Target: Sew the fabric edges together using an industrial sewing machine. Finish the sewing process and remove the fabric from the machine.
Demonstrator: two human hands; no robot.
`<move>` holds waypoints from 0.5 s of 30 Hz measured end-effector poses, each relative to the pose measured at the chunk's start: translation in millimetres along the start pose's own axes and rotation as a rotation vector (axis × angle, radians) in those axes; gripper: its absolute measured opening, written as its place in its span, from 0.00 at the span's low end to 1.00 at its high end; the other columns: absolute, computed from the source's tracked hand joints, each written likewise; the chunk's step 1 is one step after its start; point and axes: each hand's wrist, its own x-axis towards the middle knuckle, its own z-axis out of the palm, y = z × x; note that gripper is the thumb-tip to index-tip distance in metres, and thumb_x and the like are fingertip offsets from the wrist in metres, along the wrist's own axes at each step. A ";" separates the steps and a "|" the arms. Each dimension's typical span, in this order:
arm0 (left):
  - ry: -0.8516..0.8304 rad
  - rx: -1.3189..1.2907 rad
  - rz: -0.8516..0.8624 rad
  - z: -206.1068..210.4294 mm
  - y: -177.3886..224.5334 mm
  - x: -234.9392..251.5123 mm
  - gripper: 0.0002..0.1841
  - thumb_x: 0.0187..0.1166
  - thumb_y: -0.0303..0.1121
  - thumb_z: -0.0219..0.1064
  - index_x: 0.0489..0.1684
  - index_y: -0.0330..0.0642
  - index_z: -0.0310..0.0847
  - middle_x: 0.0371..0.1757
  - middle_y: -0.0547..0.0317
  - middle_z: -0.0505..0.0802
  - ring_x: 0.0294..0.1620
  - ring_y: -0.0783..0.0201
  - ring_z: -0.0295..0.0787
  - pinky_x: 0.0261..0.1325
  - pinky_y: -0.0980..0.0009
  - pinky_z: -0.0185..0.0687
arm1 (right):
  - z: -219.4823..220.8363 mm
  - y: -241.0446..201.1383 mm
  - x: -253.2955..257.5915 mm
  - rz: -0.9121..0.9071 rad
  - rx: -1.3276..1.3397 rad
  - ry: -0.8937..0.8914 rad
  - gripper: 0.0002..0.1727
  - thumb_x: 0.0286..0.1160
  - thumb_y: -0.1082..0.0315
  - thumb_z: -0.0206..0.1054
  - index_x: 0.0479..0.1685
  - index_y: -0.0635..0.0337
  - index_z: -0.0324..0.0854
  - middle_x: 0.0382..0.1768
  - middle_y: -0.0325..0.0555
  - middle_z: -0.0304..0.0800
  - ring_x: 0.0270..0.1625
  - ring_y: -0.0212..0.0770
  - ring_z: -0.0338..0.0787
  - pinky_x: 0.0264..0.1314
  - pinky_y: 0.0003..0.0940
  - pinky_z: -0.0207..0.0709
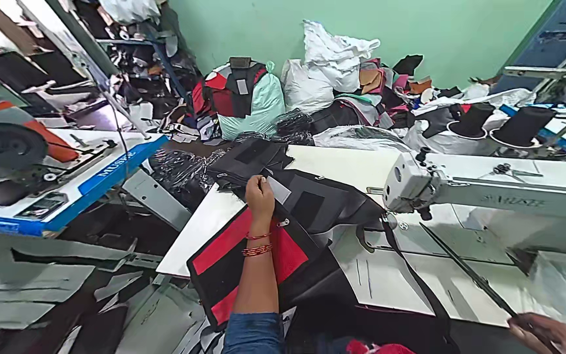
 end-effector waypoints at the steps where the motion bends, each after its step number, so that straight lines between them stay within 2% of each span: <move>1: 0.015 0.004 0.035 -7.3 8.1 -1.1 0.17 0.91 0.30 0.50 0.59 0.22 0.79 0.56 0.28 0.88 0.60 0.36 0.86 0.67 0.39 0.76 | 3.1 1.0 11.6 0.014 -0.051 0.063 0.28 0.78 0.52 0.72 0.58 0.73 0.82 0.33 0.57 0.86 0.28 0.48 0.83 0.36 0.52 0.79; 3: 0.074 -0.018 0.121 -27.9 28.1 -5.0 0.17 0.91 0.29 0.50 0.57 0.20 0.78 0.52 0.27 0.88 0.55 0.39 0.86 0.64 0.43 0.78 | 10.8 -1.8 41.2 0.043 -0.126 0.181 0.31 0.73 0.51 0.77 0.56 0.75 0.83 0.37 0.69 0.88 0.39 0.64 0.87 0.48 0.66 0.77; 4: 0.109 -0.033 0.161 -41.3 38.2 -8.5 0.17 0.91 0.28 0.48 0.57 0.20 0.77 0.49 0.30 0.87 0.51 0.43 0.85 0.60 0.47 0.78 | 14.6 -7.1 54.9 0.059 -0.155 0.224 0.31 0.73 0.52 0.78 0.56 0.77 0.83 0.40 0.74 0.88 0.46 0.70 0.87 0.53 0.72 0.74; 5: 0.156 -0.047 0.199 -55.7 46.7 -13.7 0.17 0.91 0.28 0.47 0.56 0.20 0.77 0.45 0.34 0.86 0.46 0.50 0.83 0.56 0.54 0.77 | 17.5 -11.9 68.6 0.084 -0.196 0.255 0.32 0.72 0.52 0.78 0.58 0.76 0.82 0.45 0.77 0.88 0.52 0.74 0.87 0.58 0.75 0.73; 7: 0.248 -0.062 0.240 -90.4 61.6 -27.5 0.17 0.91 0.28 0.46 0.57 0.20 0.75 0.45 0.41 0.84 0.45 0.63 0.80 0.55 0.66 0.76 | 20.0 -22.5 90.7 0.129 -0.259 0.287 0.34 0.71 0.53 0.80 0.65 0.74 0.80 0.54 0.79 0.87 0.62 0.77 0.86 0.64 0.76 0.72; 10: 0.419 -0.095 0.272 -148.5 71.3 -54.5 0.16 0.90 0.28 0.45 0.59 0.23 0.74 0.48 0.54 0.82 0.48 0.78 0.76 0.57 0.78 0.73 | 16.6 -30.6 105.9 0.074 -0.285 0.313 0.35 0.68 0.62 0.81 0.72 0.75 0.77 0.59 0.83 0.84 0.66 0.82 0.82 0.67 0.80 0.68; 12: 0.492 -0.154 0.259 -189.6 72.2 -75.2 0.15 0.90 0.27 0.44 0.61 0.28 0.72 0.49 0.66 0.80 0.48 0.85 0.76 0.57 0.82 0.74 | 17.6 -43.2 105.8 0.021 -0.367 0.316 0.32 0.71 0.64 0.79 0.70 0.76 0.78 0.60 0.84 0.83 0.67 0.83 0.81 0.66 0.81 0.68; 13: 0.518 -0.191 0.242 -208.5 73.1 -85.6 0.13 0.90 0.27 0.44 0.60 0.34 0.71 0.46 0.73 0.79 0.46 0.87 0.77 0.55 0.83 0.75 | 21.4 -56.8 101.6 -0.055 -0.387 0.329 0.27 0.74 0.66 0.75 0.68 0.77 0.79 0.61 0.84 0.82 0.67 0.84 0.80 0.66 0.82 0.68; 15: 0.562 -0.256 0.236 -239.0 74.6 -104.4 0.11 0.88 0.25 0.41 0.52 0.43 0.71 0.38 0.81 0.80 0.39 0.87 0.79 0.49 0.83 0.78 | 42.1 -93.2 88.8 -0.403 -0.325 0.336 0.18 0.80 0.72 0.68 0.63 0.76 0.84 0.58 0.82 0.85 0.62 0.82 0.84 0.62 0.81 0.71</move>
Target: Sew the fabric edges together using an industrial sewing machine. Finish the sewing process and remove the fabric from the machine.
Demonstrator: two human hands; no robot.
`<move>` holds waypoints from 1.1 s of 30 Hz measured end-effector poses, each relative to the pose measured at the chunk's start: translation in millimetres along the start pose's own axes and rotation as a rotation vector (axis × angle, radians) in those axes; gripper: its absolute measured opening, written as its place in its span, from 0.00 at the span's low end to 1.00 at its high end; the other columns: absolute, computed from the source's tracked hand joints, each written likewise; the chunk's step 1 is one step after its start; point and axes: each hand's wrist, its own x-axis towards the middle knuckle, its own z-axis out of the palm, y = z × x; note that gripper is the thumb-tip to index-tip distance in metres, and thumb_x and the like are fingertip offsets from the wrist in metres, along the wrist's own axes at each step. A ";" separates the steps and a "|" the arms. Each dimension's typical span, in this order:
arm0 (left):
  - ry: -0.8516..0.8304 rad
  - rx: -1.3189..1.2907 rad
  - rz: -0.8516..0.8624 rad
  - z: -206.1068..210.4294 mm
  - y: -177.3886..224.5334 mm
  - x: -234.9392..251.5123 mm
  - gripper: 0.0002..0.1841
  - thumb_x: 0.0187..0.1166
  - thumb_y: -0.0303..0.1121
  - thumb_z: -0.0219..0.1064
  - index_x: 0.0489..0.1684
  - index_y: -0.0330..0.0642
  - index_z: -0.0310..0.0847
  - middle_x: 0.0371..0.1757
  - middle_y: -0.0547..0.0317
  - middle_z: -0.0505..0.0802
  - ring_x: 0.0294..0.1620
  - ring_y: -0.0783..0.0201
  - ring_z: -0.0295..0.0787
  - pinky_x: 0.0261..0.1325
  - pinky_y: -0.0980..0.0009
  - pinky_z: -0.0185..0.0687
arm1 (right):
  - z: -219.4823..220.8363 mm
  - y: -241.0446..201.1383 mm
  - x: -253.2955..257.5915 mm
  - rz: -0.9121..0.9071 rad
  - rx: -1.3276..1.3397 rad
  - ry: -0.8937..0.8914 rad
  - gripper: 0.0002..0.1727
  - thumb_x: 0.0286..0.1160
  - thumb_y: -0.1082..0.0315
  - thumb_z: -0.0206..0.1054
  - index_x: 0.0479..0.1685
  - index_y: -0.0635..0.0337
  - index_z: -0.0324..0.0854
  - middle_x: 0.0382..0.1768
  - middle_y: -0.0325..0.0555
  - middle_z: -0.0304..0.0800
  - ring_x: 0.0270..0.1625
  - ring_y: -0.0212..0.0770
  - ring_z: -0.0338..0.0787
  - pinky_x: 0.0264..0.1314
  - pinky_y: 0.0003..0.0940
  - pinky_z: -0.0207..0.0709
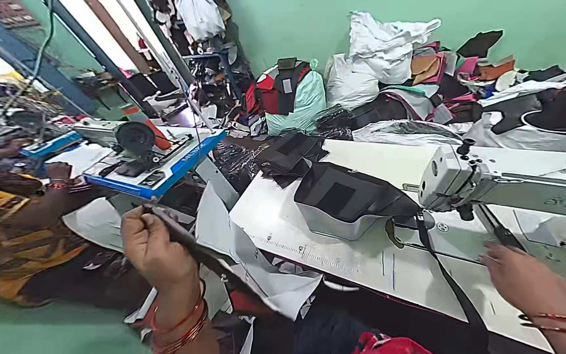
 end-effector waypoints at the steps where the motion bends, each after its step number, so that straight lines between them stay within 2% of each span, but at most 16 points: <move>1: 0.015 -0.028 0.005 -13.2 3.3 0.1 0.13 0.87 0.24 0.40 0.48 0.47 0.71 0.36 0.84 0.82 0.37 0.87 0.80 0.47 0.84 0.79 | 7.6 -28.8 -0.9 -0.191 0.088 -0.010 0.16 0.81 0.74 0.65 0.62 0.73 0.85 0.57 0.77 0.88 0.60 0.77 0.88 0.61 0.77 0.75; 3: 0.036 -0.060 0.041 -31.1 6.6 -1.1 0.14 0.85 0.22 0.39 0.45 0.47 0.71 0.35 0.84 0.82 0.36 0.86 0.80 0.48 0.84 0.79 | 27.1 -94.5 -7.2 -0.553 0.298 -0.183 0.18 0.83 0.74 0.62 0.67 0.66 0.85 0.59 0.64 0.91 0.58 0.63 0.93 0.62 0.61 0.84; 5: 0.068 -0.044 0.078 -39.1 8.6 -0.5 0.14 0.84 0.20 0.39 0.43 0.44 0.71 0.33 0.82 0.81 0.33 0.85 0.79 0.45 0.83 0.79 | 43.6 -158.5 -9.5 -0.757 0.476 -0.611 0.23 0.87 0.71 0.59 0.80 0.63 0.76 0.71 0.62 0.84 0.66 0.57 0.89 0.71 0.51 0.80; 7: 0.081 -0.005 0.115 -44.8 11.0 0.3 0.13 0.83 0.20 0.40 0.44 0.40 0.71 0.34 0.81 0.81 0.34 0.86 0.80 0.46 0.84 0.80 | 66.7 -206.3 0.0 -0.845 0.519 -0.940 0.29 0.89 0.68 0.59 0.88 0.62 0.64 0.78 0.65 0.76 0.72 0.59 0.85 0.77 0.51 0.76; 9: 0.069 0.016 0.165 -49.6 16.6 0.9 0.13 0.84 0.21 0.41 0.45 0.40 0.73 0.36 0.82 0.82 0.37 0.87 0.81 0.47 0.84 0.80 | 85.2 -237.4 23.3 -0.841 0.383 -1.032 0.33 0.89 0.67 0.59 0.91 0.65 0.57 0.80 0.70 0.73 0.77 0.65 0.80 0.82 0.58 0.68; 12: -0.005 0.015 0.213 -51.7 23.8 4.2 0.13 0.85 0.21 0.42 0.47 0.43 0.73 0.37 0.85 0.83 0.38 0.88 0.81 0.48 0.85 0.79 | 91.4 -256.6 82.7 -0.687 0.192 -0.790 0.31 0.90 0.62 0.59 0.87 0.68 0.62 0.78 0.71 0.75 0.82 0.66 0.74 0.85 0.62 0.62; 16: -0.042 0.017 0.183 -26.7 26.6 10.8 0.12 0.84 0.22 0.43 0.44 0.42 0.75 0.36 0.84 0.82 0.39 0.89 0.80 0.49 0.85 0.78 | 100.7 -252.6 125.5 -0.565 0.281 -0.428 0.35 0.84 0.63 0.65 0.88 0.70 0.61 0.86 0.74 0.61 0.89 0.70 0.61 0.90 0.62 0.54; 19: -0.040 0.030 0.216 7.9 24.3 19.2 0.11 0.86 0.23 0.45 0.46 0.33 0.76 0.38 0.76 0.82 0.40 0.89 0.79 0.51 0.85 0.77 | 108.3 -235.2 109.4 -0.562 0.203 -0.535 0.29 0.89 0.60 0.61 0.83 0.68 0.69 0.73 0.72 0.80 0.78 0.68 0.79 0.82 0.64 0.66; 20: -0.035 0.034 0.236 19.9 27.7 22.0 0.12 0.87 0.24 0.45 0.46 0.32 0.76 0.38 0.74 0.81 0.41 0.89 0.78 0.52 0.85 0.76 | 114.0 -225.8 101.2 -0.601 0.163 -0.593 0.27 0.88 0.62 0.61 0.79 0.71 0.73 0.72 0.71 0.81 0.78 0.67 0.79 0.82 0.63 0.65; 22: -0.045 -0.039 0.265 43.5 42.5 27.2 0.12 0.88 0.25 0.45 0.48 0.39 0.77 0.39 0.78 0.82 0.42 0.89 0.79 0.51 0.85 0.77 | 117.4 -208.6 85.6 -0.663 0.123 -0.641 0.29 0.84 0.66 0.66 0.80 0.72 0.72 0.78 0.71 0.76 0.83 0.66 0.73 0.87 0.61 0.59; 25: -0.196 -0.337 0.249 78.4 84.9 30.6 0.15 0.90 0.28 0.43 0.46 0.50 0.78 0.37 0.79 0.82 0.39 0.85 0.80 0.46 0.84 0.79 | 105.7 -190.5 67.4 -0.639 0.327 -0.594 0.37 0.77 0.67 0.73 0.86 0.69 0.65 0.77 0.72 0.75 0.78 0.67 0.78 0.83 0.56 0.67; 28: -0.402 -0.605 0.048 107.3 136.2 23.6 0.17 0.95 0.36 0.39 0.45 0.59 0.77 0.31 0.77 0.78 0.29 0.82 0.74 0.34 0.86 0.72 | 85.7 -177.3 58.1 -0.658 0.646 -0.298 0.48 0.70 0.57 0.76 0.89 0.69 0.58 0.84 0.70 0.66 0.79 0.67 0.77 0.76 0.58 0.74; 30: -0.466 -0.799 0.001 140.2 124.1 38.0 0.19 0.97 0.37 0.37 0.47 0.56 0.77 0.32 0.73 0.83 0.30 0.80 0.80 0.36 0.84 0.78 | 67.9 -171.4 59.0 -0.691 0.795 -0.107 0.61 0.61 0.37 0.72 0.92 0.69 0.52 0.89 0.67 0.59 0.86 0.58 0.69 0.80 0.54 0.70; 31: -0.626 -0.974 0.281 170.1 70.9 66.2 0.19 0.96 0.33 0.35 0.60 0.41 0.75 0.44 0.61 0.86 0.44 0.73 0.85 0.49 0.76 0.82 | 54.8 -167.6 58.5 -0.694 0.838 -0.065 0.66 0.59 0.29 0.71 0.92 0.69 0.50 0.89 0.64 0.60 0.87 0.50 0.68 0.83 0.47 0.67; 32: -0.620 -0.948 0.298 195.6 38.9 83.5 0.18 0.95 0.33 0.40 0.61 0.37 0.77 0.48 0.58 0.89 0.50 0.70 0.87 0.56 0.72 0.83 | 41.7 -162.5 54.4 -0.681 0.868 -0.038 0.64 0.59 0.29 0.71 0.90 0.70 0.54 0.85 0.60 0.67 0.84 0.38 0.72 0.84 0.36 0.67; 33: -0.522 -0.820 0.185 216.9 19.7 93.7 0.15 0.93 0.33 0.48 0.53 0.37 0.83 0.45 0.58 0.93 0.48 0.71 0.90 0.56 0.70 0.86 | 30.9 -157.4 49.7 -0.660 0.890 0.004 0.56 0.61 0.36 0.73 0.84 0.71 0.64 0.75 0.54 0.80 0.73 0.25 0.81 0.76 0.24 0.73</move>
